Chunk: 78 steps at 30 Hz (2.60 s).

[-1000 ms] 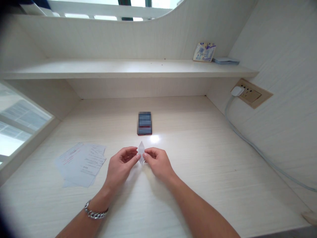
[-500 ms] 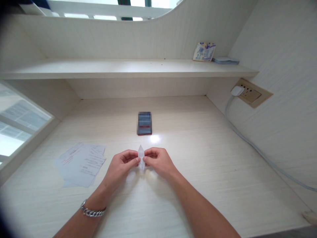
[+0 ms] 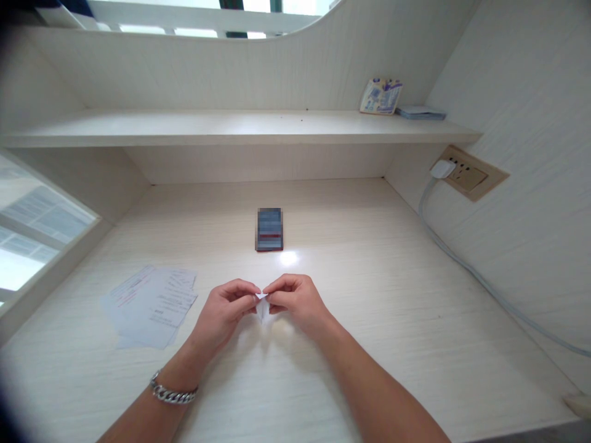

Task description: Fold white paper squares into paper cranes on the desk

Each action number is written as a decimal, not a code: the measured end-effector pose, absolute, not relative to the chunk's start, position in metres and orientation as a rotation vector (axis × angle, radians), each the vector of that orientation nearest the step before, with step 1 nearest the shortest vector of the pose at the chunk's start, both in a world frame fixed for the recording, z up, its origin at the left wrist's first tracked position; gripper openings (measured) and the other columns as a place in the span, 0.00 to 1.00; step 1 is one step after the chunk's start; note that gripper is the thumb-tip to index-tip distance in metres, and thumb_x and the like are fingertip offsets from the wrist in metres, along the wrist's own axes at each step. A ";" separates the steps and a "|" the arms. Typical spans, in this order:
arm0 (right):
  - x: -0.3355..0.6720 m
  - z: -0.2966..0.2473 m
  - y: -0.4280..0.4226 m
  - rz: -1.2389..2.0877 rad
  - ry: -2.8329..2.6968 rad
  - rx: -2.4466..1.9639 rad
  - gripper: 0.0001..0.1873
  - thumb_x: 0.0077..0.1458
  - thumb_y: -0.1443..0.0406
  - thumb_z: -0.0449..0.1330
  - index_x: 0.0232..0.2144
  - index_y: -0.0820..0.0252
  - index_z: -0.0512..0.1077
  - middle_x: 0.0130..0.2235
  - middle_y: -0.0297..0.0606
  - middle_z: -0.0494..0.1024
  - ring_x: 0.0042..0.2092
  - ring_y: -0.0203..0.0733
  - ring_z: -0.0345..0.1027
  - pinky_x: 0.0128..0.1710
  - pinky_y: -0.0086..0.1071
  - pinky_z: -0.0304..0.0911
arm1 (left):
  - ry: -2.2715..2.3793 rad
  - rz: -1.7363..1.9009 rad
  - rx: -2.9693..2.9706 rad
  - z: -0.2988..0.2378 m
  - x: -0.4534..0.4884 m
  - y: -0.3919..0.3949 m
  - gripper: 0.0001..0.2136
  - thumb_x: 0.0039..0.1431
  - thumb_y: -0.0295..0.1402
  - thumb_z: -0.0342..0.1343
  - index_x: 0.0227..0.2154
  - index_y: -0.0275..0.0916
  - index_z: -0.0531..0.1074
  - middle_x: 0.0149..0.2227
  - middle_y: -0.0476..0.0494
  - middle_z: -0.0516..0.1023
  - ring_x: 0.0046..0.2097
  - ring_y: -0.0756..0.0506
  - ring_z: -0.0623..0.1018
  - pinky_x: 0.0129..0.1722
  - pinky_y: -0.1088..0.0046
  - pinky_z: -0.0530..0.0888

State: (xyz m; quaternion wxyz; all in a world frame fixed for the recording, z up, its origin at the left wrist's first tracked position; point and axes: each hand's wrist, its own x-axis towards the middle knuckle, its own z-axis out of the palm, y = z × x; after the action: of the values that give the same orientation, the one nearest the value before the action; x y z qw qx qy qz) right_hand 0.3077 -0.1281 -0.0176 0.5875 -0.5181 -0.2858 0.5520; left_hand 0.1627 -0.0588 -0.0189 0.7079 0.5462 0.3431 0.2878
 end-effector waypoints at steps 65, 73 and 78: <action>0.298 -0.018 -0.131 0.907 -1.085 -1.560 0.07 0.49 0.64 0.58 0.28 0.62 0.74 0.29 0.39 0.78 0.31 0.40 0.71 0.32 0.31 0.65 | 0.891 0.770 1.515 -0.017 0.163 -0.062 0.06 0.47 0.31 0.60 0.29 0.36 0.73 0.30 0.45 0.77 0.32 0.48 0.76 0.32 0.74 0.72; 0.296 -0.019 -0.130 0.972 -1.060 -1.478 0.09 0.50 0.61 0.59 0.30 0.62 0.72 0.31 0.39 0.76 0.33 0.39 0.70 0.33 0.32 0.65 | 0.867 0.884 1.505 -0.016 0.163 -0.063 0.05 0.47 0.26 0.59 0.28 0.36 0.69 0.27 0.48 0.74 0.31 0.49 0.75 0.32 0.75 0.71; 0.299 -0.019 -0.130 0.935 -1.109 -1.506 0.08 0.51 0.61 0.58 0.28 0.62 0.71 0.28 0.36 0.75 0.31 0.38 0.68 0.31 0.30 0.63 | 0.891 0.881 1.536 -0.016 0.164 -0.066 0.06 0.49 0.29 0.58 0.32 0.37 0.69 0.29 0.47 0.75 0.33 0.49 0.75 0.35 0.74 0.71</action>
State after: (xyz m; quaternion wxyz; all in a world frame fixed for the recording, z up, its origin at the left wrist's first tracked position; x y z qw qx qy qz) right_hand 0.2995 -0.1302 -0.0190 0.5012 -0.6232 -0.4589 0.3870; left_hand 0.1642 -0.0664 -0.0155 0.5477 0.6483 0.3759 0.3720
